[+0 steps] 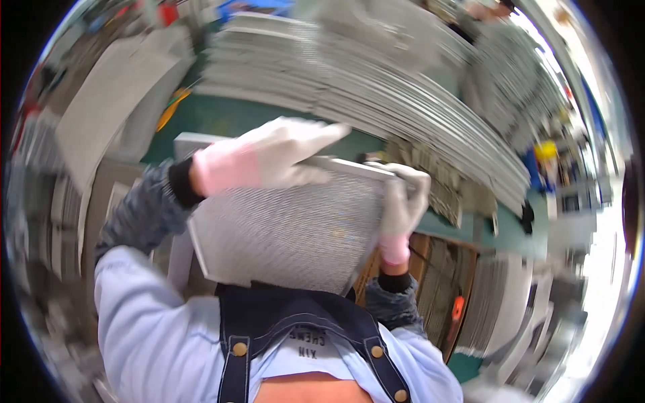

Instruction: Assembling industrial air filters by fitting aluminum frames onto metal mesh and securing them with tools.

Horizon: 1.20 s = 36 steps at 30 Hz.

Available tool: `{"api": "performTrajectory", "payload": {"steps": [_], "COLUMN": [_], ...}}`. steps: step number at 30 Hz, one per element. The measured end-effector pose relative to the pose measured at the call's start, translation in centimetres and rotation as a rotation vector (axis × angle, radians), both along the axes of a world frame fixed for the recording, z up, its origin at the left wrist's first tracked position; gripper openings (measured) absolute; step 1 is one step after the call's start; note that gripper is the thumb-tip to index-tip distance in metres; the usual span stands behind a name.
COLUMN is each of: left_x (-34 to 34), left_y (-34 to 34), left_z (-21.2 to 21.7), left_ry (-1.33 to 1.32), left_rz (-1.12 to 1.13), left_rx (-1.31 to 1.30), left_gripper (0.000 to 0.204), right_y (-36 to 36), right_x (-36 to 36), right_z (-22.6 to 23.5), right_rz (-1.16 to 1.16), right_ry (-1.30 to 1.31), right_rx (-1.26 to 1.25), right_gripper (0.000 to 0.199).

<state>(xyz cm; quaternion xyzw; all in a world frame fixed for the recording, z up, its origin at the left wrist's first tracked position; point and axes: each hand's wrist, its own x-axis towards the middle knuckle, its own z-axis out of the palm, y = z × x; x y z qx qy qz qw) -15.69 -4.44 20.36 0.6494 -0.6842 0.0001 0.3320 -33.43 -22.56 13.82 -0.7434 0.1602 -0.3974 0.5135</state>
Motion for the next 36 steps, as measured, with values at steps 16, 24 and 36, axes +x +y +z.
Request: {"api": "performTrajectory", "payload": {"steps": [16, 24, 36], "left_x": [-1.5, 9.2, 2.3], "left_y": [20.8, 24.6, -0.3], "left_z": [-16.2, -16.0, 8.9], "left_ry": [1.298, 0.438, -0.549], "left_rz": [0.889, 0.879, 0.329], "left_rx": [-0.180, -0.224, -0.455], "left_gripper": [0.030, 0.025, 0.054], "right_y": [-3.1, -5.0, 2.5], "right_x": [11.4, 16.2, 9.1], "right_z": [7.4, 17.0, 11.6], "right_rz": [0.581, 0.172, 0.251], "right_ry": [-0.263, -0.492, -0.488], "right_rx": [0.359, -0.689, 0.170], "right_gripper": [0.040, 0.009, 0.007]}}
